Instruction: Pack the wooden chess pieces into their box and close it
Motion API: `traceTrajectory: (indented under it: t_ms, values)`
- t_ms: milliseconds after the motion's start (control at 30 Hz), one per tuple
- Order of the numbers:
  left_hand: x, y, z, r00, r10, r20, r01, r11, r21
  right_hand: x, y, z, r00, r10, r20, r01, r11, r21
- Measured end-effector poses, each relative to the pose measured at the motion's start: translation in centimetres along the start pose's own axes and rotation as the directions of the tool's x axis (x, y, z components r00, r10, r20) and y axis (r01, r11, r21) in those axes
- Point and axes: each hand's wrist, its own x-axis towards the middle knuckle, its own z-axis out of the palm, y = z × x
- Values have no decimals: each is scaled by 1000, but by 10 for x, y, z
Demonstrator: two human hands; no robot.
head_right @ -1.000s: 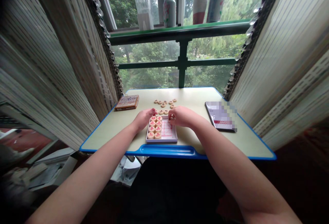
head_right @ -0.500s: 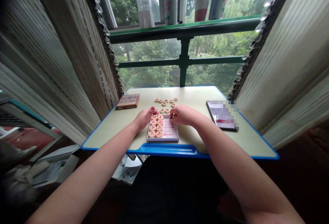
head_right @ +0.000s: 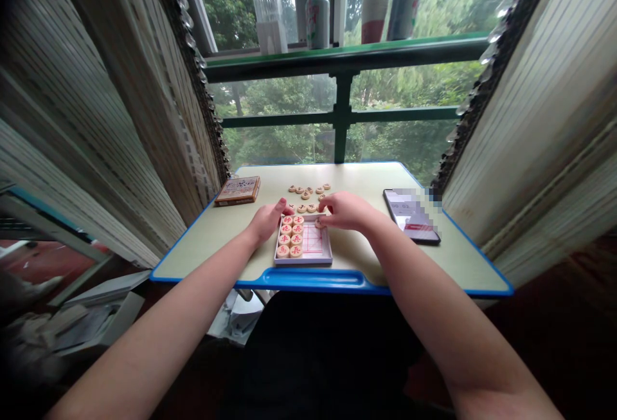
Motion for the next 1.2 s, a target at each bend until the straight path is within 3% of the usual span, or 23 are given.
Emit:
traceTrajectory:
  t_ms: [267,400,600,1200]
  values:
    - [-1,2,1,1000,4,19,-4,1000,9,-2,-7,1,999,-49,21,49,998,-30]
    - [-1,4,0,1000,-1,22,0,999,34,-3,-9,1,997,-13,72,17,998,-56]
    - [0,3,0,1000,4,31,-5,999,50,-3,-13,4,998,42,53,-37,994,-101]
    - [1,2,0,998,45,32,-47,996,72,1,-13,8,996,35,77,-30,997,-64]
